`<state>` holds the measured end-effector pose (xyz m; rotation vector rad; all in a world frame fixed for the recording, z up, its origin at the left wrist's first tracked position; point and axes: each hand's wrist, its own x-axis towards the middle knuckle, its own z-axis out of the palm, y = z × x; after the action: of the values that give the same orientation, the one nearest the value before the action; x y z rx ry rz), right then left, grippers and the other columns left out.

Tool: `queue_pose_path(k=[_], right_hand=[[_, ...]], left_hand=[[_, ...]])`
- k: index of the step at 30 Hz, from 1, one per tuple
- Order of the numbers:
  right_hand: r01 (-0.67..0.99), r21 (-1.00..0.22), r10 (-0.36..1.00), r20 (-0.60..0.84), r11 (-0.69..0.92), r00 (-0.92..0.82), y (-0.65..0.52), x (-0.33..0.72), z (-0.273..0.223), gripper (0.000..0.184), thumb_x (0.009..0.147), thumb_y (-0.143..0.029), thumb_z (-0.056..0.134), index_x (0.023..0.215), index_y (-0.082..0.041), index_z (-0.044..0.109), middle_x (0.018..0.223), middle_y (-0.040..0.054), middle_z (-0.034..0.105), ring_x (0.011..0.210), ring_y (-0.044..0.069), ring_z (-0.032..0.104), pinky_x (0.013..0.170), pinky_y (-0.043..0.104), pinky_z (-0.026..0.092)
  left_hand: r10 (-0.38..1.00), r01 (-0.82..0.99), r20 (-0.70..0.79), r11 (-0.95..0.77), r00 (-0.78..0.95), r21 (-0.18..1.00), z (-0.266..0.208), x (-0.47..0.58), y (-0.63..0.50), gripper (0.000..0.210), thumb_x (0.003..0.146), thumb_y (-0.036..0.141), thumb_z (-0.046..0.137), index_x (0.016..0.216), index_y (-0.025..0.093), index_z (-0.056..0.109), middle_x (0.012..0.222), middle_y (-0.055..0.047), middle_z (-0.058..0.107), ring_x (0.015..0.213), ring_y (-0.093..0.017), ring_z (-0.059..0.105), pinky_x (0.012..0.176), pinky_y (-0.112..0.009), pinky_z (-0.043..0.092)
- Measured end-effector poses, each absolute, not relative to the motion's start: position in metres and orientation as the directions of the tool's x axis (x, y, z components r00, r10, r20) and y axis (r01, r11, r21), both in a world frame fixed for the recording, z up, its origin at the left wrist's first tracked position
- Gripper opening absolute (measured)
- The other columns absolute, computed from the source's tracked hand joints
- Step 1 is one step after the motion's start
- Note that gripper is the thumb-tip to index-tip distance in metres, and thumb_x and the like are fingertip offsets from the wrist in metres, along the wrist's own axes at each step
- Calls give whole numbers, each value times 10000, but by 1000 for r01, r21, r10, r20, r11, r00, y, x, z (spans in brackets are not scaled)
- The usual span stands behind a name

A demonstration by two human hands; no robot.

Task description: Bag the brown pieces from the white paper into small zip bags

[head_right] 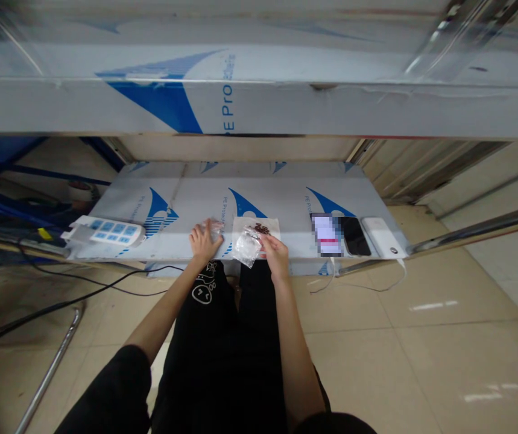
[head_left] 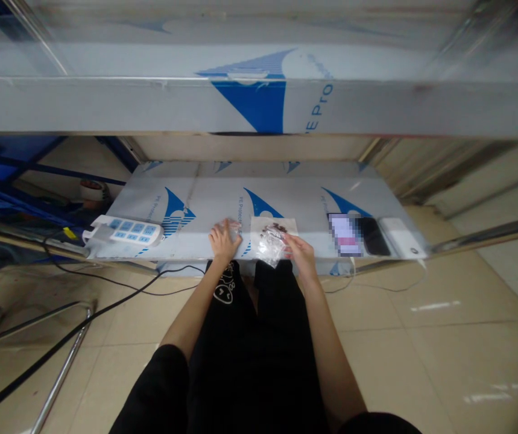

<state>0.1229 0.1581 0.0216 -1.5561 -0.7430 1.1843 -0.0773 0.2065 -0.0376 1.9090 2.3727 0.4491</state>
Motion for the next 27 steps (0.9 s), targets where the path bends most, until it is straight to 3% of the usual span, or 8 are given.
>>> queue_pose_path(k=[4,6,9,12,14,18,23,27], right_hand=[[-50,-948,929,-318,-314,189,157,113,15,364,649,-461,647,876,-180,693,782,31,688,583,131,611,444,195,441],[-47,-948,937,-318,-315,144,156,106,13,355,662,-464,637,871,-183,690,751,25,683,586,130,611,447,194,453],[-67,-943,937,-330,-325,110,155,97,10,353,675,-462,626,900,-196,681,761,26,686,614,140,624,453,200,468],[-83,-933,925,-358,-350,128,155,96,7,360,679,-434,627,961,-212,659,792,24,691,598,133,629,439,196,467],[-84,-926,911,-378,-369,162,155,101,6,349,678,-402,629,969,-211,652,797,25,691,586,127,630,432,190,463],[-73,-927,901,-375,-368,220,154,118,6,332,680,-359,612,968,-197,649,802,34,693,607,129,640,453,187,466],[-66,-935,893,-353,-349,281,152,136,12,353,678,-354,589,982,-184,641,822,47,702,625,139,649,479,193,461],[-80,-942,884,-335,-327,327,151,146,16,355,666,-357,587,966,-175,645,811,51,699,649,153,653,492,202,463]], left_hand=[[930,787,220,107,-296,607,-9,-64,182,544,831,477,417,1301,203,422,1329,-143,431,1218,-312,374,960,-460,298],[989,573,120,-52,-82,818,1,-58,168,434,865,466,359,1145,199,556,1107,-91,613,1026,-231,551,866,-359,409],[983,368,-17,-53,183,928,3,-57,159,371,809,477,472,926,165,635,684,-26,674,625,-159,606,639,-267,461],[998,468,-30,-2,61,884,-4,-72,172,313,790,437,514,842,160,649,568,-1,644,552,-143,579,604,-251,442],[995,637,-9,67,-94,768,-10,-87,187,264,786,407,528,832,183,660,631,-5,667,641,-151,603,670,-256,439],[972,724,6,171,-235,669,-21,-111,208,200,733,340,602,833,178,662,830,-76,677,875,-239,576,777,-339,407],[918,838,157,248,-363,486,-31,-107,202,568,720,379,608,1221,150,472,1127,-155,535,1064,-307,452,860,-427,351],[897,885,242,260,-369,387,-37,-92,197,670,729,532,543,1258,139,420,1135,-167,486,1063,-314,436,866,-432,349]])
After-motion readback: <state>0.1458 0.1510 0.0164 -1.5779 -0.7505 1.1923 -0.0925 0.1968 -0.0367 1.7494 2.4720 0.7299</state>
